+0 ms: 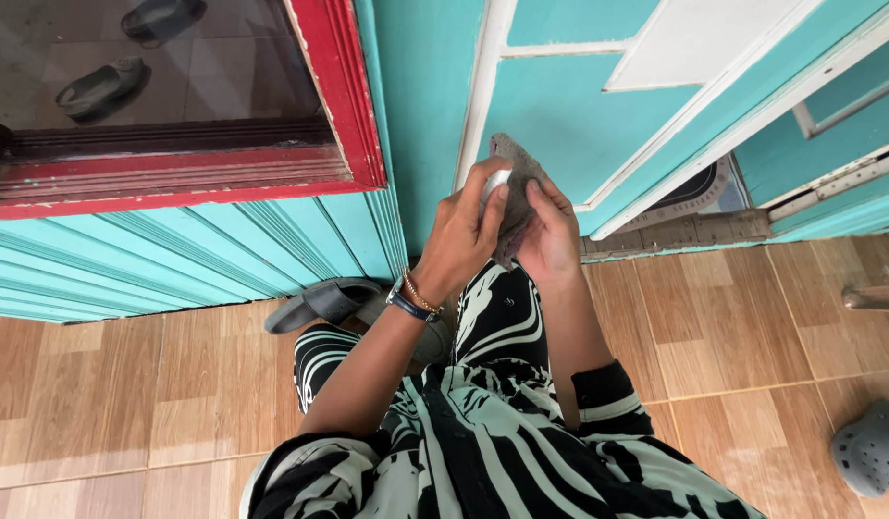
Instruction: The person cleans the white trim of a teal door frame using a spray bottle and a cloth. They repeatedly spray the surface and wipe along the edges and corners of the frame.
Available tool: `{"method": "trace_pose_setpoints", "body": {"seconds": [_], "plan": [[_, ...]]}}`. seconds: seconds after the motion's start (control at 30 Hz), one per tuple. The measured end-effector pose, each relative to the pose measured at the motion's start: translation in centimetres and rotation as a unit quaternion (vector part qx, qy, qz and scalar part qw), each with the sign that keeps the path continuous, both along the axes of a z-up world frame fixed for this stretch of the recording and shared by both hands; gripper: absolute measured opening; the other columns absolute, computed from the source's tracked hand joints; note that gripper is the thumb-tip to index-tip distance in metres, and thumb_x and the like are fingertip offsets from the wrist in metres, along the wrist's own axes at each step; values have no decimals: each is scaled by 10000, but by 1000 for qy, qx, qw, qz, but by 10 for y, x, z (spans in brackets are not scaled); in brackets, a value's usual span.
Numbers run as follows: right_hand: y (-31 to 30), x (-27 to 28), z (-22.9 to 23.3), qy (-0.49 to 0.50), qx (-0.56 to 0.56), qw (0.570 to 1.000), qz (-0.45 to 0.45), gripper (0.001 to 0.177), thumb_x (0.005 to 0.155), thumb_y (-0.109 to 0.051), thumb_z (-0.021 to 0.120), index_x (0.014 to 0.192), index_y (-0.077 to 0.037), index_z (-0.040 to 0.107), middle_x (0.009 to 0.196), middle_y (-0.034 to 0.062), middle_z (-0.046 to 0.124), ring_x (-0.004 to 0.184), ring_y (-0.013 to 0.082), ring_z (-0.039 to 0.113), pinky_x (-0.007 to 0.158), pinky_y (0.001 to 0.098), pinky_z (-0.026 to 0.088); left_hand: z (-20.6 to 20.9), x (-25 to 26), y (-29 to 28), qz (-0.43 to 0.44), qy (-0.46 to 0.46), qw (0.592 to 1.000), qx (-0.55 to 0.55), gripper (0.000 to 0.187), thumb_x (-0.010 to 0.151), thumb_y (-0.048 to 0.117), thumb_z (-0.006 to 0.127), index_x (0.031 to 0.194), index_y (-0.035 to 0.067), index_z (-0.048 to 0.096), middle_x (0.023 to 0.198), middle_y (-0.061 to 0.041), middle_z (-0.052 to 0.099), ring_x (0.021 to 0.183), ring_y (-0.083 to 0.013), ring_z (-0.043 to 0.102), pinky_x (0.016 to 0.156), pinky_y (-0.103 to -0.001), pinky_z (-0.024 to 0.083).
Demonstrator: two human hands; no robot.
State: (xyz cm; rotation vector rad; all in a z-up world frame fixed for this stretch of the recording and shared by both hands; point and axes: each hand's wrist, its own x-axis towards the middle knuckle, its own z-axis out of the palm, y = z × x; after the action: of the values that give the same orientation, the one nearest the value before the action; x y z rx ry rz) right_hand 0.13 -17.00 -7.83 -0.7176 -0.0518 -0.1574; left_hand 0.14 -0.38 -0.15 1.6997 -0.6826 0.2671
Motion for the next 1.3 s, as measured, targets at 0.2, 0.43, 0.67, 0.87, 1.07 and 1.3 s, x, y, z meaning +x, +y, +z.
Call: {"method": "trace_pose_setpoints", "body": {"seconds": [0.2, 0.43, 0.67, 0.87, 1.07, 1.3], "plan": [[-7, -5, -4, 32, 18, 999, 0, 256, 1065, -87, 542, 1283, 5, 641, 1269, 139, 684, 1199, 259, 662, 1061, 424, 544, -5, 10, -9, 17, 0, 999, 32, 222, 1075, 134, 544, 1291, 90, 520, 734, -207, 643, 694, -412, 680, 630, -473, 497], [-8, -9, -2, 49, 6, 999, 5, 297, 1062, -98, 522, 1320, 10, 620, 1284, 128, 674, 1209, 236, 654, 1069, 404, 537, -10, 8, -15, 18, -18, 998, 52, 215, 1057, 114, 558, 1266, 84, 522, 704, -204, 637, 672, -415, 678, 605, -491, 497], [-8, -17, -1, 43, 3, 999, 6, 313, 1070, -106, 517, 1347, 20, 588, 1297, 131, 664, 1222, 235, 648, 1072, 399, 526, -15, 5, -20, 39, -29, 996, 74, 182, 1052, 99, 560, 1228, 78, 519, 678, -211, 624, 672, -424, 665, 608, -514, 482], [-6, -28, 2, 51, 21, 998, 34, 337, 1073, -136, 496, 1356, 29, 574, 1289, 142, 661, 1202, 244, 664, 1060, 401, 548, -15, -8, -20, 43, -33, 997, 47, 199, 1055, 95, 542, 1250, 82, 505, 697, -212, 630, 671, -421, 674, 606, -506, 492], [-4, -30, -8, 50, 19, 998, 31, 339, 1083, -128, 497, 1375, 29, 571, 1277, 130, 666, 1184, 232, 663, 1040, 386, 552, -19, -11, -12, 11, -14, 999, 46, 223, 1058, 101, 544, 1277, 90, 503, 693, -218, 626, 676, -434, 670, 595, -498, 479], [7, -30, -26, 68, 40, 996, 48, 386, 1095, -198, 502, 1408, 24, 545, 1324, 140, 646, 1220, 250, 643, 1076, 416, 522, -38, -6, 4, 8, 1, 999, 39, 221, 1070, 109, 539, 1289, 99, 507, 673, -179, 618, 654, -392, 683, 603, -464, 496]]}}
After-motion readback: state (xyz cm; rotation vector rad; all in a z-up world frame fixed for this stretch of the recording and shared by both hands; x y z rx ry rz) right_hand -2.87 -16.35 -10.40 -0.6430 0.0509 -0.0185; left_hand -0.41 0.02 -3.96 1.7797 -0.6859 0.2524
